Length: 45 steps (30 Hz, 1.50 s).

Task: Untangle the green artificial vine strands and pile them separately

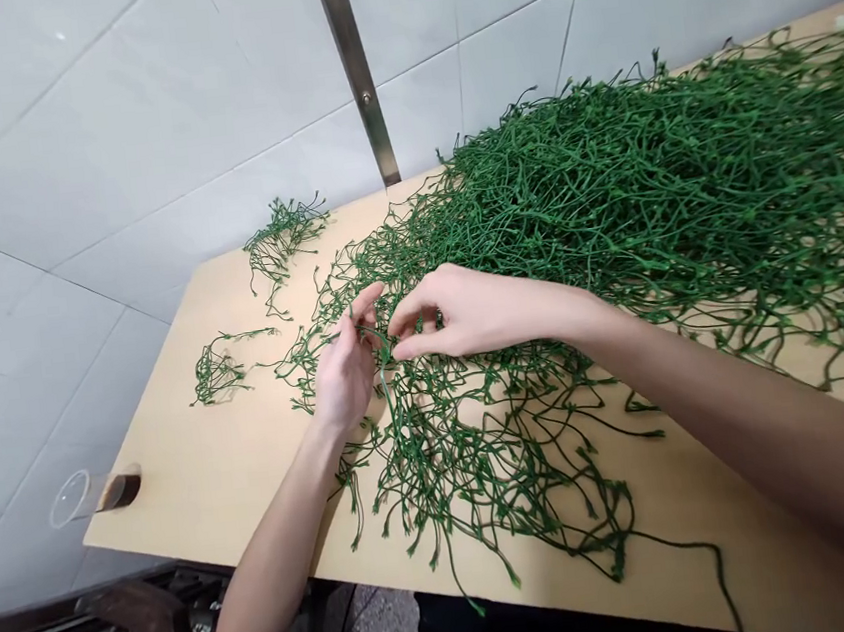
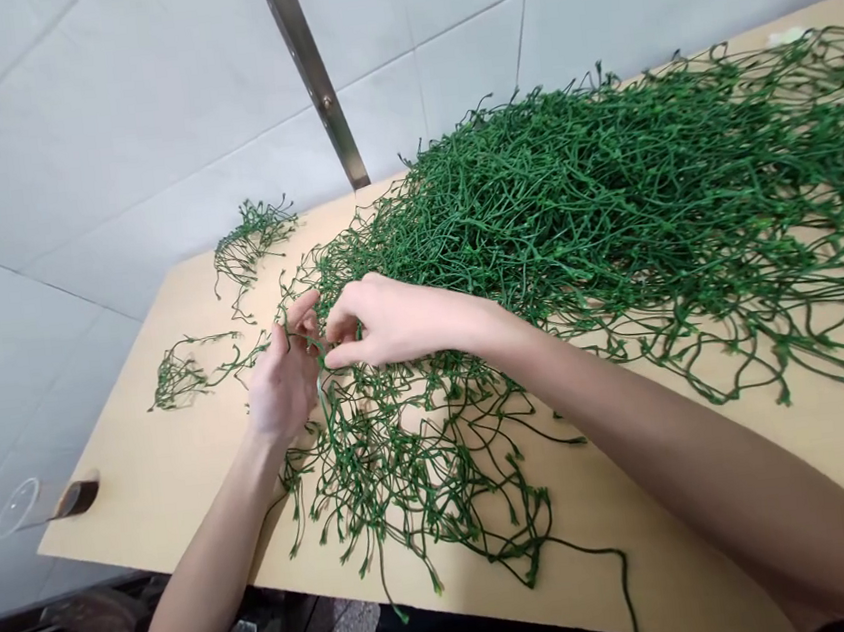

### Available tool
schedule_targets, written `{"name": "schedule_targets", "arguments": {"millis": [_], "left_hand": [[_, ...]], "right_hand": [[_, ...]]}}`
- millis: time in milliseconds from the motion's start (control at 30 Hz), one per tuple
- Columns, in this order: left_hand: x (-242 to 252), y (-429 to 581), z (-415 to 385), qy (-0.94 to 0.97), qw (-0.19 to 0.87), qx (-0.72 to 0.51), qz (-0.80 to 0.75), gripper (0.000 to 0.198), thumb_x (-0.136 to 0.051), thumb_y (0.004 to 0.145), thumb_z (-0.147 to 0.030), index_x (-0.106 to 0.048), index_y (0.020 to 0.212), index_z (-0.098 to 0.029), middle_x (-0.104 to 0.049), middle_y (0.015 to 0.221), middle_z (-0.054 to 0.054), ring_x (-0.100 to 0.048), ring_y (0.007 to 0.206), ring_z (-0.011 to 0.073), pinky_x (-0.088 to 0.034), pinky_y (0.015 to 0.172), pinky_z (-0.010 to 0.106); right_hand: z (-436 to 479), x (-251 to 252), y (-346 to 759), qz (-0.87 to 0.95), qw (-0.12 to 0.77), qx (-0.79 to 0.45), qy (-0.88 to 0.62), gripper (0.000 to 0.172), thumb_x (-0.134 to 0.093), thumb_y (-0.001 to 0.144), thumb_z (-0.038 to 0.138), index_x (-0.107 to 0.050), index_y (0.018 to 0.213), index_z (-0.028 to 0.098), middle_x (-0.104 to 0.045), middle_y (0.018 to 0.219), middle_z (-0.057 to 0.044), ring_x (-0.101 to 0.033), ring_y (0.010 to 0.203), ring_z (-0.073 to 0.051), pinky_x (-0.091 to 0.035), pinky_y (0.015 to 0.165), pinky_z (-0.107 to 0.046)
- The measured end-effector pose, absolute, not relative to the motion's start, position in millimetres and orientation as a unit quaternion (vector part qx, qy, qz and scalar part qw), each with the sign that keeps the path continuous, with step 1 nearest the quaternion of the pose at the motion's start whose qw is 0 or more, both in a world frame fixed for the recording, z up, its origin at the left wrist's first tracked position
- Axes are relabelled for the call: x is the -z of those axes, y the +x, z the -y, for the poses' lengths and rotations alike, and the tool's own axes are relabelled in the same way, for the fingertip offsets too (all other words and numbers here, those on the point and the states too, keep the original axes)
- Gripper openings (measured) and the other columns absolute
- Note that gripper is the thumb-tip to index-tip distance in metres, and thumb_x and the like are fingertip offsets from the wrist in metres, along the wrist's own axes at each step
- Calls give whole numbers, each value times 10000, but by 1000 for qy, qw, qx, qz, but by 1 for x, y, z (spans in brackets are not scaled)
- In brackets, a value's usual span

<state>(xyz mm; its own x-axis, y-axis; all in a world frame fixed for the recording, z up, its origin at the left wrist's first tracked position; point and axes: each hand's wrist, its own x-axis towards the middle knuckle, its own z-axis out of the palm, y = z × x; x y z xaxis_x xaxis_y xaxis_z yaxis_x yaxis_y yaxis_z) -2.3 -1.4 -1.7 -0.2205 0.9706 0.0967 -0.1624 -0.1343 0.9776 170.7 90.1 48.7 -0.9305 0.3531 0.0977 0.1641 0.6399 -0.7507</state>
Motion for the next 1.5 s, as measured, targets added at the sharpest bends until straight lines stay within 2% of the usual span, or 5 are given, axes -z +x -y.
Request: {"name": "schedule_targets", "arguments": {"millis": [467, 867, 1100, 1300, 1500], "left_hand": [[-1, 2, 4, 436, 412, -631, -491, 312, -765, 768, -320, -662, 1053, -247, -577, 810, -9, -523, 631, 87, -454, 551, 178], [1, -4, -1, 435, 352, -652, -512, 425, -800, 696, -483, -722, 1016, -214, -666, 954, 37, -581, 784, 127, -477, 696, 224], [4, -3, 2, 374, 430, -636, -521, 281, -842, 656, -390, -701, 786, -186, -587, 654, -33, -430, 492, 55, -329, 441, 188], [-3, 2, 3, 365, 490, -648, -455, 280, -847, 643, -334, -647, 768, -183, -624, 746, -21, -569, 616, 92, -486, 576, 235], [-5, 6, 4, 383, 500, -621, -467, 371, -868, 590, -238, -513, 681, -177, -579, 686, -45, -570, 605, 88, -481, 555, 216]], "right_hand": [[-85, -31, 160, 884, 60, -449, -115, 238, -660, 821, 330, -756, 877, 119, -718, 753, -53, -584, 623, -121, -416, 617, -251], [-80, -32, 156, 874, 177, -437, -115, 180, -607, 824, 237, -722, 747, 122, -635, 652, -4, -436, 547, -80, -354, 611, -262], [-96, -51, 174, 876, 208, -400, -169, 164, -656, 792, 255, -764, 793, 132, -712, 784, -52, -544, 648, -118, -404, 631, -279], [-102, -62, 185, 877, 154, -420, -178, 151, -656, 806, 229, -762, 781, 125, -683, 667, -38, -529, 579, -105, -407, 580, -277], [-102, -60, 184, 863, 131, -453, -182, 111, -661, 782, 183, -729, 838, 113, -684, 694, -44, -590, 604, -116, -460, 607, -273]]}}
